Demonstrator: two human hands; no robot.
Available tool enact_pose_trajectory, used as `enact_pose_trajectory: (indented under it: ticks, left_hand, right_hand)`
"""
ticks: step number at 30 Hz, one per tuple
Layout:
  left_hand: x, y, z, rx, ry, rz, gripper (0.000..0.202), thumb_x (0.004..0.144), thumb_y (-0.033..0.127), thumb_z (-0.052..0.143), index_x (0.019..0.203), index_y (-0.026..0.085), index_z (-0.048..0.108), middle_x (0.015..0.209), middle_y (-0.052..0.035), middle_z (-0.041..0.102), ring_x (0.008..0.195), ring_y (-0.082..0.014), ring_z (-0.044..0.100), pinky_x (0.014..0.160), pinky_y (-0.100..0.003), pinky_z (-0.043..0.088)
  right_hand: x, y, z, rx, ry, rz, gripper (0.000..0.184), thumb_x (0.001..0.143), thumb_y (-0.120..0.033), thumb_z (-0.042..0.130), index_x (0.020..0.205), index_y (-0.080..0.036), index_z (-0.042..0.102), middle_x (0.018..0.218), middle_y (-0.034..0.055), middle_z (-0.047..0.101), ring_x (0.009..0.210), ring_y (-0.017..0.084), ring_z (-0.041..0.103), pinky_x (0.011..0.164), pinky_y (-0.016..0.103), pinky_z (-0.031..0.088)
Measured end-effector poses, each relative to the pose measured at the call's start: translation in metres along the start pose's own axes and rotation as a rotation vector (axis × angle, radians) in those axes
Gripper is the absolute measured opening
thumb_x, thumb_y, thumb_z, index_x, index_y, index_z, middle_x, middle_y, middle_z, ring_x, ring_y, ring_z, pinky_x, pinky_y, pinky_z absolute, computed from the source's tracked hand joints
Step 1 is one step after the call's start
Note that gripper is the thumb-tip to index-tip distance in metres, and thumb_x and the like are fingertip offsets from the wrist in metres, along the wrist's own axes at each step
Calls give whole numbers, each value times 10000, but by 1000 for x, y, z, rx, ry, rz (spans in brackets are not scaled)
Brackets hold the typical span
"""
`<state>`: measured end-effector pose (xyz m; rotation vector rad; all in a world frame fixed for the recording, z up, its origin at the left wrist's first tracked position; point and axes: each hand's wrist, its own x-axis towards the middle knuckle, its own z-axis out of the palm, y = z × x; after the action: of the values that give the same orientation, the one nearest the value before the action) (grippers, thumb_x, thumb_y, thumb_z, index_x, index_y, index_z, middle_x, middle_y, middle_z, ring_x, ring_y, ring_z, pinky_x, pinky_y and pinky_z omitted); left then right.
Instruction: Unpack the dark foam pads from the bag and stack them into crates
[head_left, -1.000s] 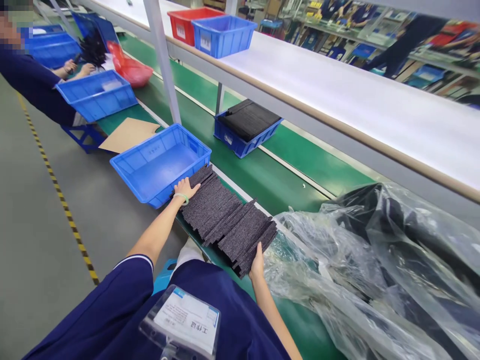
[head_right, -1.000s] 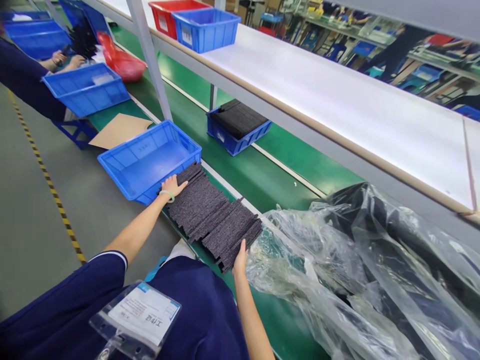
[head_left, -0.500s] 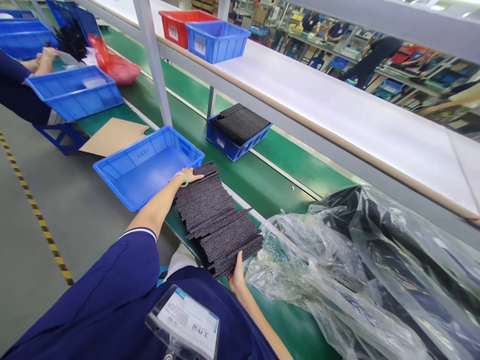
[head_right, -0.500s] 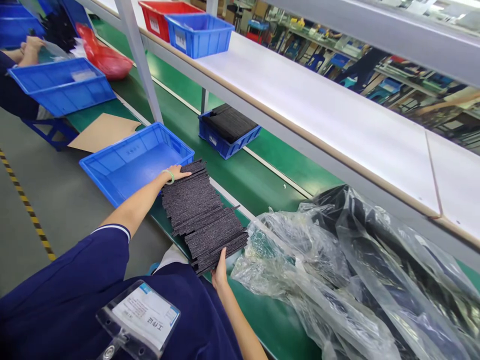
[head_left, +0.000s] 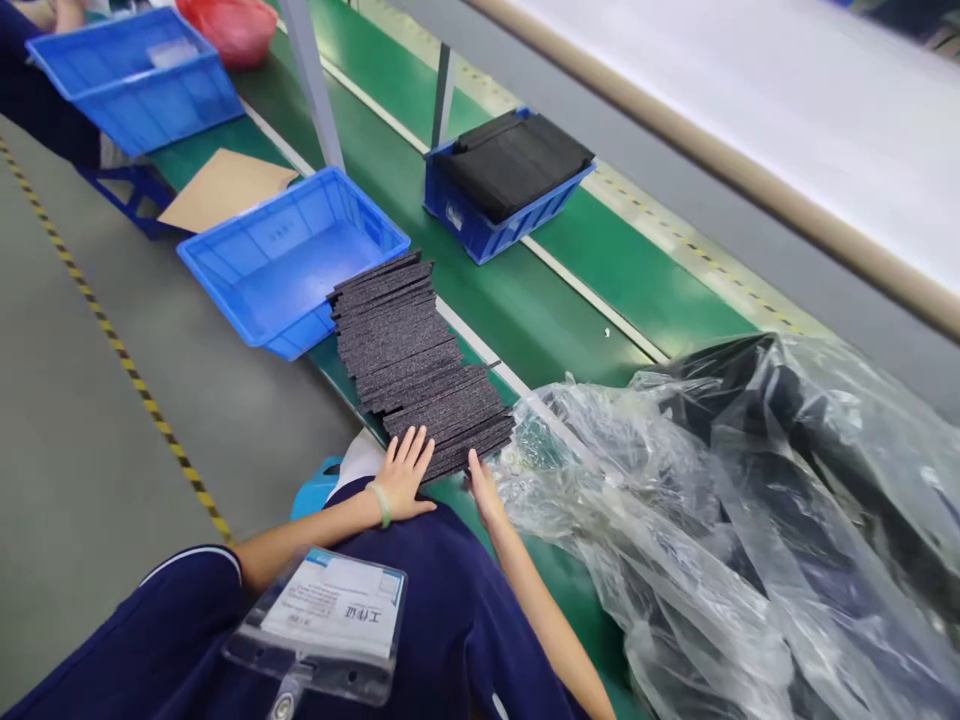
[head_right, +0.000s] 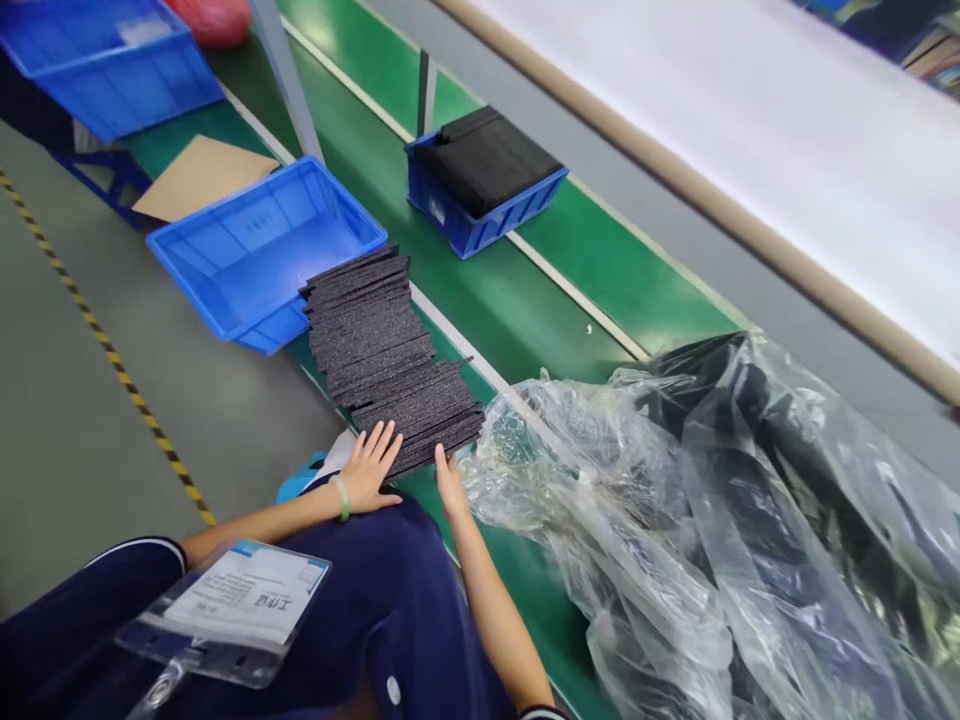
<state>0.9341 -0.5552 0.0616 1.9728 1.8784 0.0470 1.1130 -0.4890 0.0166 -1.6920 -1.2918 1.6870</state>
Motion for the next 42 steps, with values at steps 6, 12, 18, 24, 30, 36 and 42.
enact_pose_trajectory:
  ticks: [6, 12, 18, 24, 30, 36, 42]
  left_hand:
    - [7, -6, 25, 42, -55, -142, 1146, 622, 602, 686, 1512, 162, 111, 1586, -157, 21, 1429, -365, -135, 1129, -602, 34]
    - [8, -3, 27, 42, -42, -171, 1208, 590, 635, 704, 1515, 156, 92, 1585, -160, -10, 1424, -373, -152, 1127, -609, 16]
    - [8, -3, 27, 31, -39, -184, 1242, 578, 644, 714, 1517, 156, 62, 1586, -155, -24, 1422, -376, -160, 1129, -605, 13]
    - [8, -2, 24, 27, -51, -201, 1272, 562, 649, 721, 1516, 156, 39, 1584, -155, -48, 1419, -373, -172, 1123, -614, 10]
    - [8, -1, 23, 23, -55, -212, 1287, 542, 640, 730, 1516, 151, 47, 1584, -153, -47, 1416, -369, -185, 1124, -611, 1]
    - [5, 7, 17, 48, -11, -238, 1239, 539, 567, 738, 1512, 145, 97, 1583, -152, -21, 1429, -344, -152, 1134, -588, 23]
    - [4, 10, 32, 77, 35, -288, 1127, 522, 489, 707, 1494, 172, 233, 1580, -121, 48, 1434, -331, -115, 1147, -556, 43]
  right_hand:
    - [-19, -4, -64, -775, 82, -643, 440, 920, -357, 415, 1278, -140, 551, 1266, 147, 592, 1200, 260, 527, 1034, 450, 408]
    - [-6, -12, -60, -982, -84, -1134, 337, 916, -201, 447, 1221, -172, 587, 1169, 103, 646, 1218, 228, 504, 985, 404, 440]
    - [4, 5, -55, -1043, -85, -1164, 389, 929, -274, 459, 1291, -149, 532, 1074, 130, 627, 1208, 257, 494, 941, 407, 445]
    - [2, 27, -52, -1032, -11, -1083, 446, 945, -319, 403, 1349, -145, 478, 1055, 151, 556, 1063, 255, 516, 865, 406, 456]
    - [9, 23, -37, -1059, 44, -1029, 488, 937, -356, 416, 1386, -168, 444, 1105, 156, 512, 1027, 251, 487, 859, 411, 432]
    - [13, 14, -30, -1041, 163, -1057, 324, 914, -314, 464, 1170, -186, 617, 1116, 145, 539, 1053, 256, 498, 868, 405, 432]
    - [24, 10, -25, -1045, 263, -1253, 125, 867, -240, 504, 826, -191, 611, 1417, 117, 449, 1325, 281, 368, 948, 390, 413]
